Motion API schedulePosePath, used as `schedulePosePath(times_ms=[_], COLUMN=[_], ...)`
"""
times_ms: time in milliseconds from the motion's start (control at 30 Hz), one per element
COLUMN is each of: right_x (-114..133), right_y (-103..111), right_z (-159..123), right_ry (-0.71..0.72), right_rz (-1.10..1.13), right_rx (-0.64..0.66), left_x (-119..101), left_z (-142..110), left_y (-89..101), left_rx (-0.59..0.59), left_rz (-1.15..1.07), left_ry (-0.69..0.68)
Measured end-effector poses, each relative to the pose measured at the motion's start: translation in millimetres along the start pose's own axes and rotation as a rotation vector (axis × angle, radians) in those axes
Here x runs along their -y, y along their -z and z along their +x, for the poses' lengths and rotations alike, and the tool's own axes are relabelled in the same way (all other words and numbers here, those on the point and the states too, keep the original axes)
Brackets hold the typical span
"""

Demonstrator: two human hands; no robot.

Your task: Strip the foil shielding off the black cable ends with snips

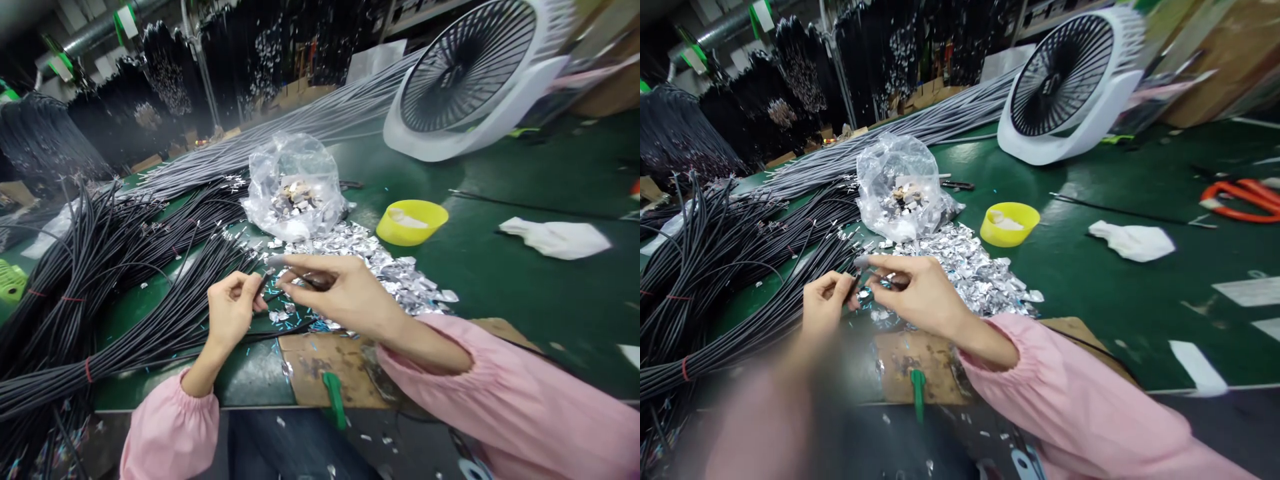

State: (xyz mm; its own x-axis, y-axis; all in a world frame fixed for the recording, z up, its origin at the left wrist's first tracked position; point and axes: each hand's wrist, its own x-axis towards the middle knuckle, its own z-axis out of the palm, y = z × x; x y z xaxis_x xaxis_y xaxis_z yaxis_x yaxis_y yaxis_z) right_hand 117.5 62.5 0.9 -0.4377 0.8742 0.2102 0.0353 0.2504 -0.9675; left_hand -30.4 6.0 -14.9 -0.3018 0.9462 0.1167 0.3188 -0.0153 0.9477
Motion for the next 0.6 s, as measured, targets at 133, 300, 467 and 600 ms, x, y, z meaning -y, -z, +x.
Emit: schedulePosePath(times_ms=[133,300,467,600], right_x=[5,1,-5,-7], right_y=[3,4,6,0], right_z=[3,6,8,4], right_ry=[-0.038,0.040,0.223,0.245], right_rz=[0.123,-0.027,-0.398,-0.464], right_rx=[-0.055,0.029,0.030,0.425], left_x=[16,32,20,6], left_z=[16,32,35,34], left_y=[2.9,-11.8,-2.4,15.5], left_rx=[0.050,0.023,-0.008,-0.174], left_rz=[0.453,0.510,0.421,0.261], left_ry=[-0.126,-0.162,-0.157,-0.169])
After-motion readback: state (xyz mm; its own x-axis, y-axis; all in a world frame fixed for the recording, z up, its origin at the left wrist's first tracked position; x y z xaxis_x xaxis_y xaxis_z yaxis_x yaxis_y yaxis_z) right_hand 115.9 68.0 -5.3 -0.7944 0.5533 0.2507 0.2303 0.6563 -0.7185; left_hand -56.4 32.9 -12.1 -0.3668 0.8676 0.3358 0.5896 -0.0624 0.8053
